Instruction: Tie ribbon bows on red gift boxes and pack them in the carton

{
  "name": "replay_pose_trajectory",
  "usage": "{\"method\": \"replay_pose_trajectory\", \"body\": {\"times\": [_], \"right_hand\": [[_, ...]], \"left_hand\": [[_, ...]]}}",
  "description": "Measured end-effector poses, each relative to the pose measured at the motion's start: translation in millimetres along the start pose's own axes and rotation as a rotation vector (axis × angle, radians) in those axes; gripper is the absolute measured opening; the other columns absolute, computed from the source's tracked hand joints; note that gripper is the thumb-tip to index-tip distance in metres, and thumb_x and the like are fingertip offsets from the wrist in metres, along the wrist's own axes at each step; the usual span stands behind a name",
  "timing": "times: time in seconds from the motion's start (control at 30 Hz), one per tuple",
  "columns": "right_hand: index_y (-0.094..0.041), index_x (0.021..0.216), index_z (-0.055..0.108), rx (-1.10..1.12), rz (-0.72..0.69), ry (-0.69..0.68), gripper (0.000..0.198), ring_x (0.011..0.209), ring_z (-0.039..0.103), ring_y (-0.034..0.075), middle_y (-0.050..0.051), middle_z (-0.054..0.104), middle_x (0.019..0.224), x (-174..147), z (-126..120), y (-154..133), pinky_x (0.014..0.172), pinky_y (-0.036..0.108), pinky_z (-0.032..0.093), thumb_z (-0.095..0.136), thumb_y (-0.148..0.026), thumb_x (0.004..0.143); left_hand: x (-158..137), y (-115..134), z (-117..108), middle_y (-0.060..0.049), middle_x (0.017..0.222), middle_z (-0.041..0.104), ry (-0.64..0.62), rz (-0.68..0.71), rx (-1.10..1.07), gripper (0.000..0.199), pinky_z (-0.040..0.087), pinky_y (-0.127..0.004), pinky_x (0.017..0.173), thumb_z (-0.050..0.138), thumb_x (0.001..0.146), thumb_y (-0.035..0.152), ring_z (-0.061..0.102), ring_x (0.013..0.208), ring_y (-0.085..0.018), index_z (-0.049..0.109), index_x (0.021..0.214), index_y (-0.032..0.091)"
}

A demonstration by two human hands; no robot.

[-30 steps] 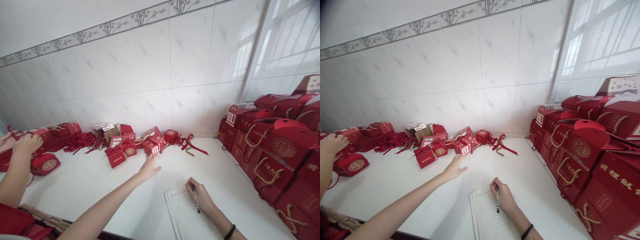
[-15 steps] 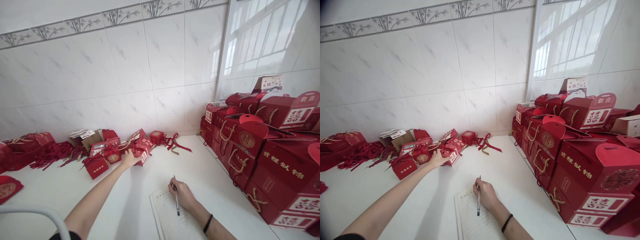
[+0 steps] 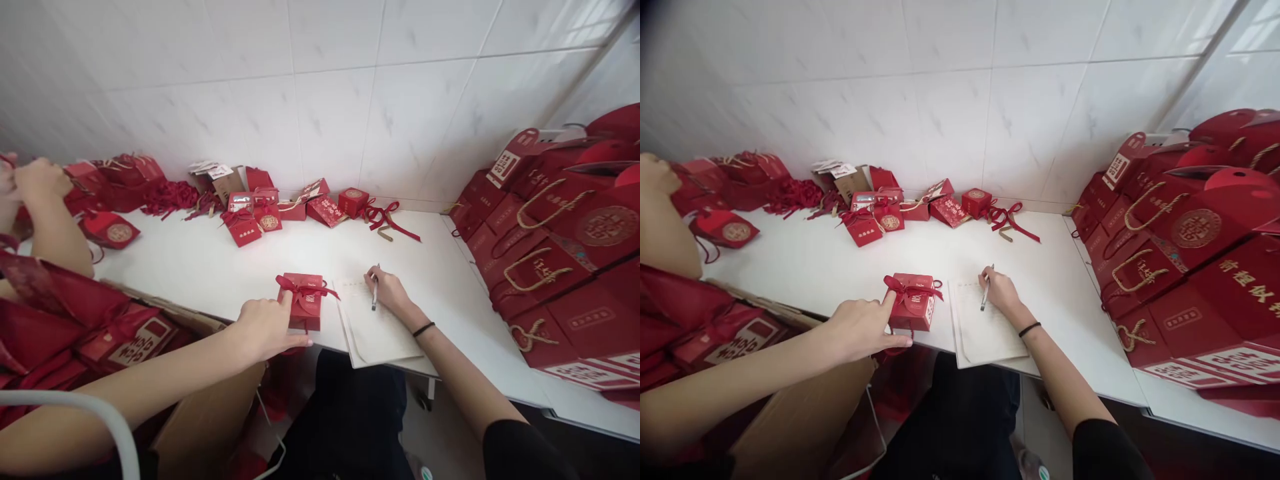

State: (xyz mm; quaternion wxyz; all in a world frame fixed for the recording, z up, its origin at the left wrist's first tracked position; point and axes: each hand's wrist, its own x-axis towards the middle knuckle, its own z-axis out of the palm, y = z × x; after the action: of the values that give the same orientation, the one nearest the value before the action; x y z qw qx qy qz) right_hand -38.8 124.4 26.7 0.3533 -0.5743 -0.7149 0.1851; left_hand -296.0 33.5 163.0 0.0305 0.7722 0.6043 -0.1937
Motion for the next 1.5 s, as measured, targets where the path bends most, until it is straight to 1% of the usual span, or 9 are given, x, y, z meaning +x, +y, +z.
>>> {"method": "replay_pose_trajectory", "body": {"times": [0.07, 0.17, 0.23, 0.33, 0.53, 0.73, 0.97, 1.2, 1.5], "right_hand": [[-0.019, 0.078, 0.047, 0.018, 0.007, 0.022, 0.019, 0.059, 0.055, 0.018, 0.004, 0.058, 0.068, -1.1, -10.2, -15.4, 0.06, 0.028, 0.041, 0.043, -0.035, 0.087], [-0.018, 0.084, 0.05, 0.16, -0.022, 0.078, 0.026, 0.069, 0.059, 0.018, 0.005, 0.061, 0.078, -12.8, -18.2, -52.5, 0.065, 0.028, 0.046, 0.047, -0.043, 0.088], [-0.017, 0.089, 0.054, 0.285, -0.076, 0.035, 0.028, 0.076, 0.06, 0.018, 0.006, 0.063, 0.088, -24.6, -14.1, -77.9, 0.069, 0.03, 0.048, 0.054, -0.045, 0.085], [-0.018, 0.095, 0.057, 0.351, -0.113, -0.059, 0.031, 0.084, 0.059, 0.02, 0.007, 0.062, 0.096, -38.4, 2.4, -101.7, 0.074, 0.032, 0.048, 0.058, -0.047, 0.083], [-0.017, 0.08, 0.056, 0.325, -0.059, 0.122, 0.022, 0.062, 0.054, 0.016, 0.002, 0.06, 0.071, -41.8, 22.7, -108.4, 0.06, 0.027, 0.044, 0.053, -0.038, 0.088], [-0.018, 0.088, 0.057, 0.071, -0.305, 0.301, 0.009, 0.073, 0.056, 0.017, 0.005, 0.059, 0.084, -54.5, 23.4, -131.8, 0.065, 0.028, 0.046, 0.049, -0.02, 0.093], [-0.016, 0.093, 0.052, -0.083, -0.527, 0.213, 0.012, 0.076, 0.053, 0.018, 0.006, 0.054, 0.082, -87.4, 39.8, -134.6, 0.065, 0.03, 0.046, 0.049, -0.005, 0.09], [-0.017, 0.093, 0.052, -0.154, -0.528, 0.233, 0.015, 0.073, 0.051, 0.018, 0.005, 0.056, 0.08, -95.8, 38.2, -129.8, 0.064, 0.032, 0.043, 0.052, -0.003, 0.089], [-0.016, 0.096, 0.053, -0.141, -0.683, 0.227, 0.016, 0.099, 0.053, 0.023, 0.009, 0.06, 0.104, -87.0, 64.9, -158.5, 0.083, 0.041, 0.038, 0.046, -0.003, 0.091]], "left_hand": [[-5.6, -4.8, -11.5, -0.015, 0.084, 0.065, 0.025, 0.076, -0.059, 0.062, 0.045, -0.039, 0.068, 0.039, 0.082, 0.064, 0.063, 0.08, -0.032, 0.056, 0.105, 0.009], [8.6, -17.0, -19.9, -0.012, 0.096, 0.062, 0.282, 0.297, -0.113, 0.036, 0.043, -0.037, 0.081, 0.038, 0.091, 0.041, 0.058, 0.093, -0.026, 0.059, 0.096, 0.012], [27.2, -22.8, -14.0, -0.009, 0.104, 0.06, 0.392, 0.462, -0.185, 0.024, 0.04, -0.035, 0.089, 0.041, 0.09, 0.027, 0.054, 0.101, -0.023, 0.06, 0.098, 0.013], [52.4, -25.8, 6.7, -0.006, 0.103, 0.06, 0.377, 0.581, -0.409, 0.022, 0.04, -0.033, 0.091, 0.042, 0.089, 0.022, 0.053, 0.1, -0.019, 0.061, 0.098, 0.016], [63.5, -35.7, 32.5, -0.004, 0.107, 0.059, 0.32, 0.639, -0.733, 0.025, 0.04, -0.03, 0.096, 0.043, 0.084, 0.015, 0.051, 0.106, -0.016, 0.061, 0.1, 0.018], [66.0, -41.5, 33.9, -0.005, 0.103, 0.057, 0.31, 0.627, -0.74, 0.022, 0.042, -0.03, 0.093, 0.049, 0.081, 0.016, 0.052, 0.104, -0.017, 0.061, 0.099, 0.017], [64.9, -40.7, 34.9, -0.003, 0.097, 0.056, 0.332, 0.571, -0.755, 0.015, 0.045, -0.031, 0.088, 0.049, 0.079, 0.014, 0.054, 0.098, -0.017, 0.059, 0.089, 0.017], [68.1, -45.1, 39.8, -0.004, 0.094, 0.056, 0.39, 0.587, -0.754, 0.01, 0.047, -0.031, 0.084, 0.051, 0.073, 0.013, 0.055, 0.093, -0.018, 0.056, 0.079, 0.018], [67.4, -44.0, 40.5, -0.003, 0.09, 0.058, 0.408, 0.557, -0.746, 0.004, 0.046, -0.032, 0.083, 0.051, 0.073, 0.016, 0.053, 0.094, -0.019, 0.053, 0.07, 0.019]]}}
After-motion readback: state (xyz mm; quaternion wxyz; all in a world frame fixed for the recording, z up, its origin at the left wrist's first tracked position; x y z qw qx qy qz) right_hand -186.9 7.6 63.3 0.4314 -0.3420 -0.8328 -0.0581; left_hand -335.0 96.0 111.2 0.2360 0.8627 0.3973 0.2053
